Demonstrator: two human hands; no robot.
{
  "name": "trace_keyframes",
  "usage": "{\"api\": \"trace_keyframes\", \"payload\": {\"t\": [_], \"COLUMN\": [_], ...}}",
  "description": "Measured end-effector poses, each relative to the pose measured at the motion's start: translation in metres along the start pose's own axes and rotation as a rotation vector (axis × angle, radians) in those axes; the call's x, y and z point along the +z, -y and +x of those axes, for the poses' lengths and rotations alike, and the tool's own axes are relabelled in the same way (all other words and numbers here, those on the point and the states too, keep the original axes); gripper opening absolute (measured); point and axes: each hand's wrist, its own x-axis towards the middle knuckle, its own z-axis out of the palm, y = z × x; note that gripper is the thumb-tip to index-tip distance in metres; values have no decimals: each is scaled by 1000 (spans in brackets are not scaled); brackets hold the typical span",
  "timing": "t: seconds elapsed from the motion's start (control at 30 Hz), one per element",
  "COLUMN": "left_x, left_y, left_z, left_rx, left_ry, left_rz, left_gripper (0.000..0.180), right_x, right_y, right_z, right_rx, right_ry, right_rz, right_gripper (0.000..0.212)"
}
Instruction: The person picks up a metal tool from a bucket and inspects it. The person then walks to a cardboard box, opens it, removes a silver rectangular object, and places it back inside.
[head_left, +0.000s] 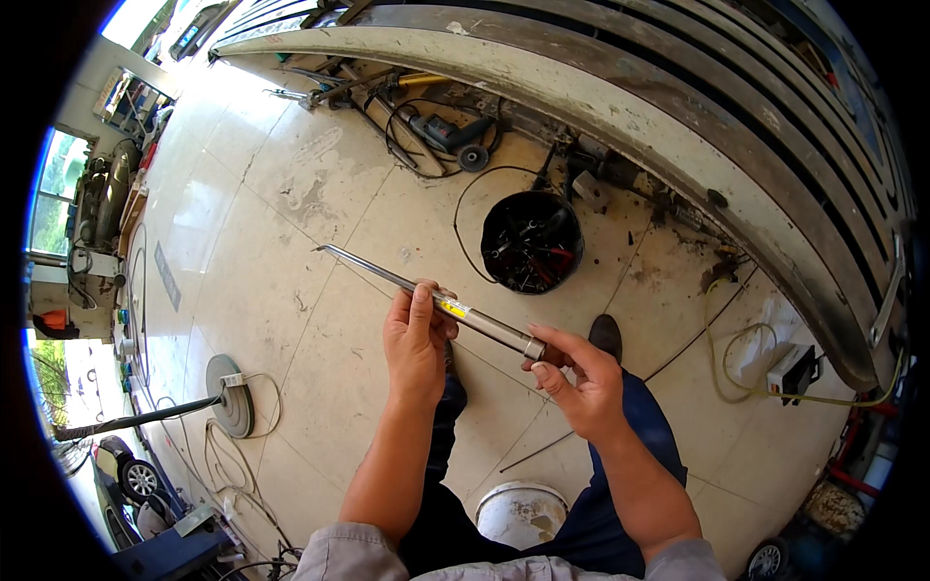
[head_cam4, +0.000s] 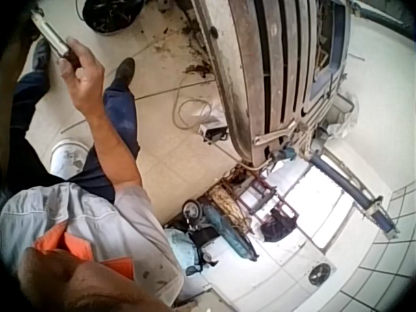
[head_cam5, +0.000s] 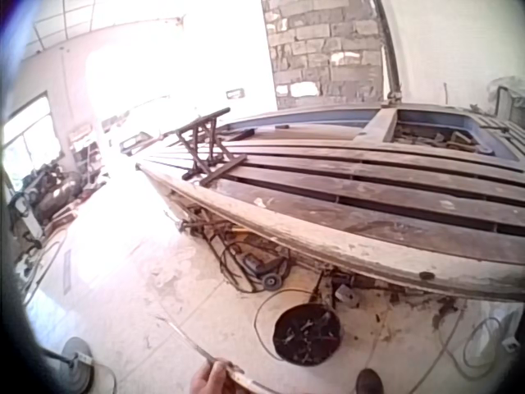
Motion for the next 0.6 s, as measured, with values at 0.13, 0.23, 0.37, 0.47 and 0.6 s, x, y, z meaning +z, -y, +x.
{"api": "trace_keyframes", "payload": {"t": [0.13, 0.23, 0.37, 0.47, 0.6], "left_x": [-2, -2, -1, 4, 0], "left_y": [2, 2, 2, 0, 0], "left_z": [-1, -1, -2, -3, -2], "left_rx": [1, 23, 63, 83, 90], "left_ry": [4, -3, 22, 48, 126], "left_rz": [8, 34, 5, -41, -67], "left_gripper": [22, 22, 21, 20, 21], "right_x": [3, 3, 2, 1, 1], "right_y": [2, 1, 0, -2, -3], "right_z": [1, 2, 1, 2, 3], "right_rx": [-134, -155, -170, -175, -171], "right_ry": [-79, -137, -159, -178, -203], "right_rz": [-145, -170, -168, -167, -135], "right_gripper": [38, 38, 37, 36, 33]}}
